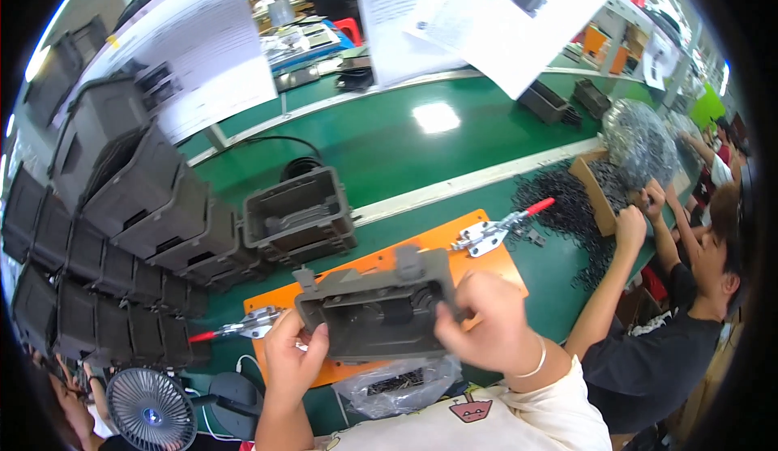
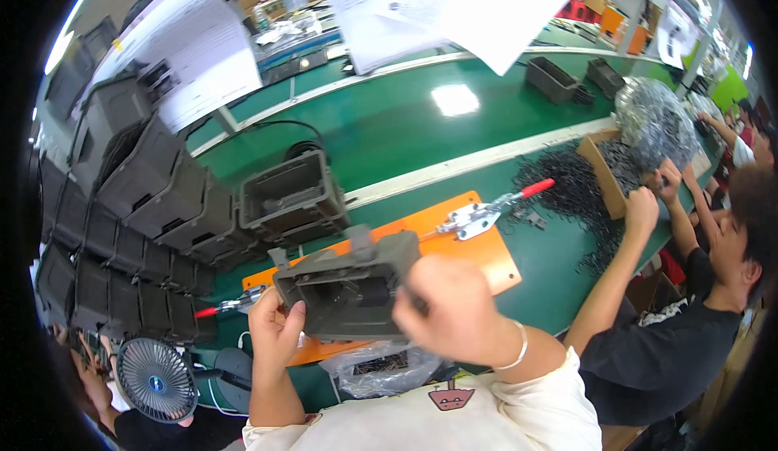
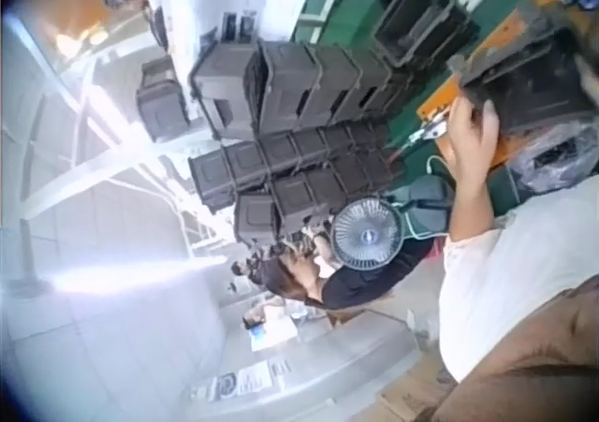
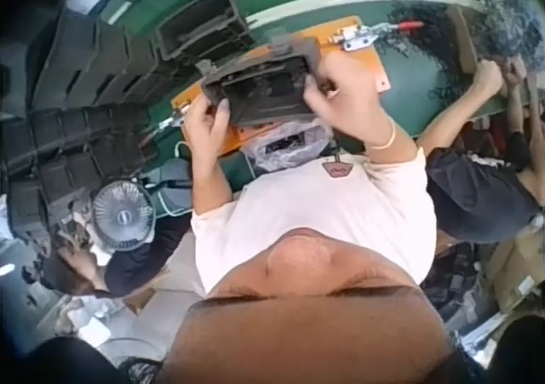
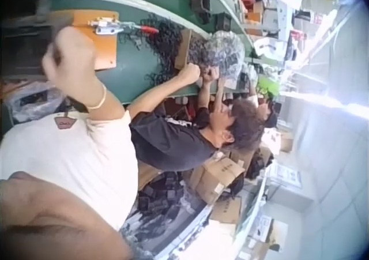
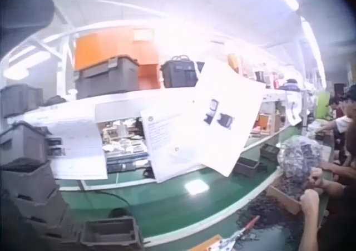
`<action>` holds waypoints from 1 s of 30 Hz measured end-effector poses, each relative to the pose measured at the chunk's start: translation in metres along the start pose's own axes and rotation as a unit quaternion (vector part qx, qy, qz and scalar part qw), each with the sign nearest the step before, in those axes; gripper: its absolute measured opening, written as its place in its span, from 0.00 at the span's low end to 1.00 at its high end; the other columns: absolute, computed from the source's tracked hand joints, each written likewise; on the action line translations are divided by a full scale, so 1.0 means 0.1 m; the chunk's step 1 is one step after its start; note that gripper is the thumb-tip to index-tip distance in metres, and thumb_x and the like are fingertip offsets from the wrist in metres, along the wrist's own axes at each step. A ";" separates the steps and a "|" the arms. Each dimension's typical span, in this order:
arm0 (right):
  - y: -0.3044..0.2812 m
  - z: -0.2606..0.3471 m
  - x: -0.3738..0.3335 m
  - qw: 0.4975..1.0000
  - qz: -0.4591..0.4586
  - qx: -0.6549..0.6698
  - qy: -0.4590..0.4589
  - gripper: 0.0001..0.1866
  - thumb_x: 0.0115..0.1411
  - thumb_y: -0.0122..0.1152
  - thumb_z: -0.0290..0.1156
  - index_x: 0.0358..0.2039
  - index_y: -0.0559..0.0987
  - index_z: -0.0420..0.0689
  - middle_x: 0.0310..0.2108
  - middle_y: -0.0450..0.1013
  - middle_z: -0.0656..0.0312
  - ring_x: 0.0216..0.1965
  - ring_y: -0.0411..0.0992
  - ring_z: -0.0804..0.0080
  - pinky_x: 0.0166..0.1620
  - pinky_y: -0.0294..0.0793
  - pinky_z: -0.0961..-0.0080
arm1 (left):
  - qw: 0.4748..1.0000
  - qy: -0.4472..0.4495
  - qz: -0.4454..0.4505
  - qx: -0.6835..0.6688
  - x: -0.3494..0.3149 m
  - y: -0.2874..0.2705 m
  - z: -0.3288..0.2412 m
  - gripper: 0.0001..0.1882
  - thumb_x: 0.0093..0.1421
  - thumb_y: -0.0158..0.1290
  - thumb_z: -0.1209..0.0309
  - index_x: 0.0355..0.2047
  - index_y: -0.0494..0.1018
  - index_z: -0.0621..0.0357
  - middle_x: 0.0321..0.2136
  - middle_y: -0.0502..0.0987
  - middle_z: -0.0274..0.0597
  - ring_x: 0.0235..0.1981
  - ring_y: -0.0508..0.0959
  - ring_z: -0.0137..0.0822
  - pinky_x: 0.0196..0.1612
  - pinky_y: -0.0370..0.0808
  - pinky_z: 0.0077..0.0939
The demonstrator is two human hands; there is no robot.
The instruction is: Assembling small metal components into plastic housings using a manual clamping fixture on a production line.
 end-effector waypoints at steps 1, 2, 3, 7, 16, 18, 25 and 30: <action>0.01 -0.12 0.01 0.999 0.000 0.002 0.035 0.15 0.42 0.66 0.20 0.19 0.65 0.42 0.15 0.60 0.60 0.15 0.62 0.65 0.19 0.62 0.71 | 0.999 0.021 -0.017 -0.024 0.00 -0.04 -0.06 0.05 0.50 0.56 0.80 0.27 0.72 0.66 0.21 0.70 0.38 0.19 0.68 0.27 0.23 0.65 0.18; 0.01 -0.25 0.02 0.996 0.011 0.012 0.086 0.16 0.47 0.66 0.20 0.21 0.64 0.41 0.16 0.61 0.62 0.14 0.62 0.73 0.18 0.61 0.76 | 0.999 0.039 -0.012 -0.012 -0.01 -0.06 -0.12 0.05 0.50 0.57 0.79 0.26 0.72 0.65 0.20 0.69 0.38 0.19 0.68 0.27 0.23 0.65 0.18; 0.04 -0.39 0.02 0.991 0.018 0.042 0.127 0.16 0.50 0.65 0.20 0.23 0.63 0.42 0.16 0.62 0.64 0.14 0.61 0.81 0.18 0.60 0.80 | 0.998 0.057 -0.007 0.000 -0.02 -0.07 -0.21 0.06 0.49 0.58 0.78 0.25 0.71 0.65 0.19 0.69 0.37 0.18 0.67 0.27 0.23 0.65 0.18; 0.27 -0.77 -0.03 0.968 0.064 0.124 0.207 0.17 0.53 0.63 0.19 0.24 0.61 0.42 0.19 0.59 0.70 0.18 0.56 0.91 0.19 0.54 0.88 | 0.994 0.108 -0.004 0.031 -0.01 0.01 -0.52 0.12 0.45 0.62 0.74 0.18 0.66 0.58 0.15 0.65 0.39 0.15 0.65 0.40 0.21 0.57 0.33; 0.39 -1.02 0.14 0.891 0.066 0.376 0.248 0.13 0.56 0.59 0.16 0.28 0.64 0.44 0.27 0.63 0.72 0.31 0.61 0.88 0.34 0.63 0.87 | 0.986 0.166 0.005 0.033 0.12 -0.03 -0.66 0.10 0.51 0.60 0.70 0.23 0.69 0.57 0.18 0.66 0.38 0.19 0.68 0.40 0.25 0.60 0.32; 0.33 -1.06 0.28 0.900 0.064 0.365 0.230 0.14 0.55 0.60 0.16 0.27 0.64 0.46 0.26 0.61 0.74 0.29 0.59 0.88 0.32 0.62 0.87 | 0.985 0.170 0.013 0.033 0.17 0.00 -0.62 0.10 0.51 0.61 0.68 0.25 0.70 0.58 0.19 0.67 0.39 0.21 0.69 0.40 0.26 0.61 0.32; -0.11 -2.12 0.94 0.930 -0.023 0.098 0.354 0.14 0.49 0.58 0.20 0.23 0.60 0.47 0.17 0.56 0.71 0.17 0.56 0.84 0.18 0.56 0.82 | 0.966 0.130 -0.043 0.220 0.56 -0.16 -0.22 0.16 0.49 0.62 0.72 0.37 0.70 0.63 0.35 0.70 0.49 0.37 0.72 0.48 0.40 0.70 0.38; -0.06 -3.08 0.92 0.859 -0.037 0.097 0.502 0.17 0.57 0.63 0.34 0.40 0.68 0.38 0.26 0.70 0.57 0.25 0.72 0.70 0.25 0.73 0.75 | 0.920 0.114 -0.045 0.372 0.93 -0.21 0.15 0.25 0.50 0.61 0.70 0.48 0.69 0.60 0.51 0.69 0.51 0.54 0.68 0.50 0.55 0.63 0.44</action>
Point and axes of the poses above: each hand's wrist, its own x-axis towards the middle knuckle, its own y-axis out of the palm, z = x × y, the point moved 6 cm from there along x, towards the middle knuckle
